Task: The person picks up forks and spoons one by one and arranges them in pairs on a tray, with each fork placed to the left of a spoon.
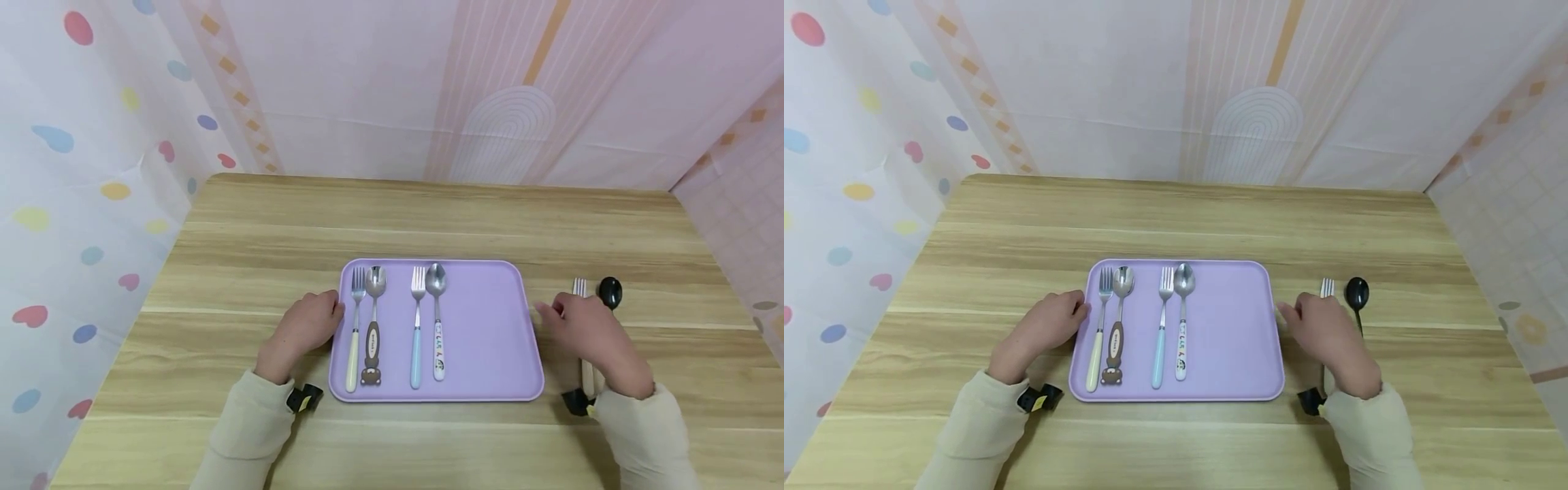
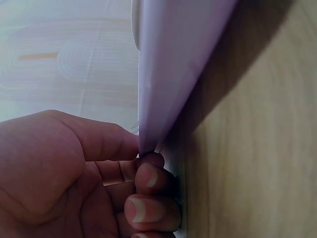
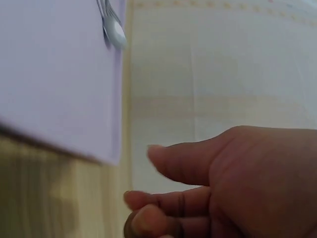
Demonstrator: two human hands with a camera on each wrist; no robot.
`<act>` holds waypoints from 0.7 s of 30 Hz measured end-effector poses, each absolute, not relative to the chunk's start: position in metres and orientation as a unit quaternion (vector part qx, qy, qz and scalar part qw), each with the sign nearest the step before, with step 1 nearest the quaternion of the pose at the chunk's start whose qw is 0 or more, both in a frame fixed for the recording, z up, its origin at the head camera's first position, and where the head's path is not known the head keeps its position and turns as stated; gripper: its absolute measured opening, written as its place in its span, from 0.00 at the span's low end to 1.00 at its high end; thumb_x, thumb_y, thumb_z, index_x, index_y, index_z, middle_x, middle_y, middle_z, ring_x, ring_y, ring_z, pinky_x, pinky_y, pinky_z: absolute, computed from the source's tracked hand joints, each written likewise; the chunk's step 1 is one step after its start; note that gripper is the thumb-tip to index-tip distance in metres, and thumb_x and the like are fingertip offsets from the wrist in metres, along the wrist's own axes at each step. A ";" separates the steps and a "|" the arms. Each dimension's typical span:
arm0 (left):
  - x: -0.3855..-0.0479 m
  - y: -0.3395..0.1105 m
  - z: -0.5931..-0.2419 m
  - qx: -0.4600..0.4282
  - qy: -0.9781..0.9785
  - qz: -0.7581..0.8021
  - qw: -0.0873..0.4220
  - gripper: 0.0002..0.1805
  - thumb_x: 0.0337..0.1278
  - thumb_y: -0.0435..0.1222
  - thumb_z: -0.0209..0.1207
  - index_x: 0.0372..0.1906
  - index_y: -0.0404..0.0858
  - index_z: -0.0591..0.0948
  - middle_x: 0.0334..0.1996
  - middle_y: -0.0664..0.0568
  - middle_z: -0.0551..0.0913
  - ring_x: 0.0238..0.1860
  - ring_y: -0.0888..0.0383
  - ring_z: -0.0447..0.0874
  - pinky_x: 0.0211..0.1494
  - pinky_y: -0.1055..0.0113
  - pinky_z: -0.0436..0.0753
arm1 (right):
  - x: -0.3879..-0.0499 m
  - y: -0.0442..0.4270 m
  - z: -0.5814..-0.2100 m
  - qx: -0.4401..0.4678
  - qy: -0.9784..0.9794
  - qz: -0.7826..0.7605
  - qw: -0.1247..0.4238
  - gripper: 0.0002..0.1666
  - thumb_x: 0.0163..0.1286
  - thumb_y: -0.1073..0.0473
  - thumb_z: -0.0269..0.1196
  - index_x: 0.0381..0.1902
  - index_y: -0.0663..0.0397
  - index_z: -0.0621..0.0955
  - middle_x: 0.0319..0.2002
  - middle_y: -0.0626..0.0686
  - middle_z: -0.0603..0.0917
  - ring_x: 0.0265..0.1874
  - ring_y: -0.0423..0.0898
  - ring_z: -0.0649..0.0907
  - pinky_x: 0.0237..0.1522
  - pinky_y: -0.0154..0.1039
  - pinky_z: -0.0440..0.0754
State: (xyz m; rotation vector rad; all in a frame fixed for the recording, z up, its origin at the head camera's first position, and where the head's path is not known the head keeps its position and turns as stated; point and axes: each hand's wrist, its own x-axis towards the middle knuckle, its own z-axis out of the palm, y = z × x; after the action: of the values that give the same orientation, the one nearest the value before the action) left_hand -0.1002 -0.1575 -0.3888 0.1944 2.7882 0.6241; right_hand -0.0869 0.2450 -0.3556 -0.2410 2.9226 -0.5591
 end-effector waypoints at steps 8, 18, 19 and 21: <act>-0.101 -0.156 -0.390 0.069 0.965 0.214 0.134 0.12 0.68 0.36 0.47 0.31 0.33 0.75 0.19 0.49 0.73 0.23 0.53 0.73 0.28 0.58 0.73 | -0.088 0.277 -0.343 -0.059 0.975 -0.188 0.098 0.28 0.75 0.46 0.49 0.15 0.52 0.67 0.12 0.46 0.62 0.13 0.44 0.65 0.19 0.39 0.63; -0.101 -0.158 -0.391 0.069 0.964 0.221 0.134 0.12 0.68 0.36 0.46 0.33 0.33 0.76 0.20 0.49 0.74 0.23 0.53 0.73 0.28 0.57 0.73 | -0.090 0.298 -0.348 -0.043 0.953 -0.185 0.238 0.26 0.76 0.48 0.47 0.20 0.57 0.72 0.14 0.48 0.70 0.16 0.44 0.72 0.24 0.40 0.69; -0.101 -0.158 -0.391 0.069 0.963 0.223 0.134 0.12 0.68 0.36 0.46 0.32 0.33 0.76 0.20 0.49 0.74 0.23 0.53 0.73 0.28 0.57 0.73 | -0.090 0.299 -0.350 -0.042 0.949 -0.187 0.250 0.25 0.76 0.49 0.48 0.20 0.57 0.72 0.14 0.48 0.71 0.16 0.44 0.72 0.24 0.40 0.70; -0.101 -0.158 -0.391 0.067 0.963 0.225 0.135 0.12 0.68 0.36 0.46 0.32 0.34 0.76 0.20 0.49 0.74 0.23 0.53 0.73 0.29 0.57 0.73 | -0.091 0.299 -0.354 -0.041 0.947 -0.187 0.258 0.25 0.75 0.51 0.49 0.18 0.56 0.71 0.13 0.47 0.70 0.14 0.44 0.72 0.25 0.40 0.70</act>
State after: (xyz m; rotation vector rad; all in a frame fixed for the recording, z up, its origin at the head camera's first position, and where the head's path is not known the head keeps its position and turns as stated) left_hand -0.1008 -0.1582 -0.3912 0.1954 2.7896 0.6516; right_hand -0.0913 0.2989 -0.3542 -0.1111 2.5670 -0.5068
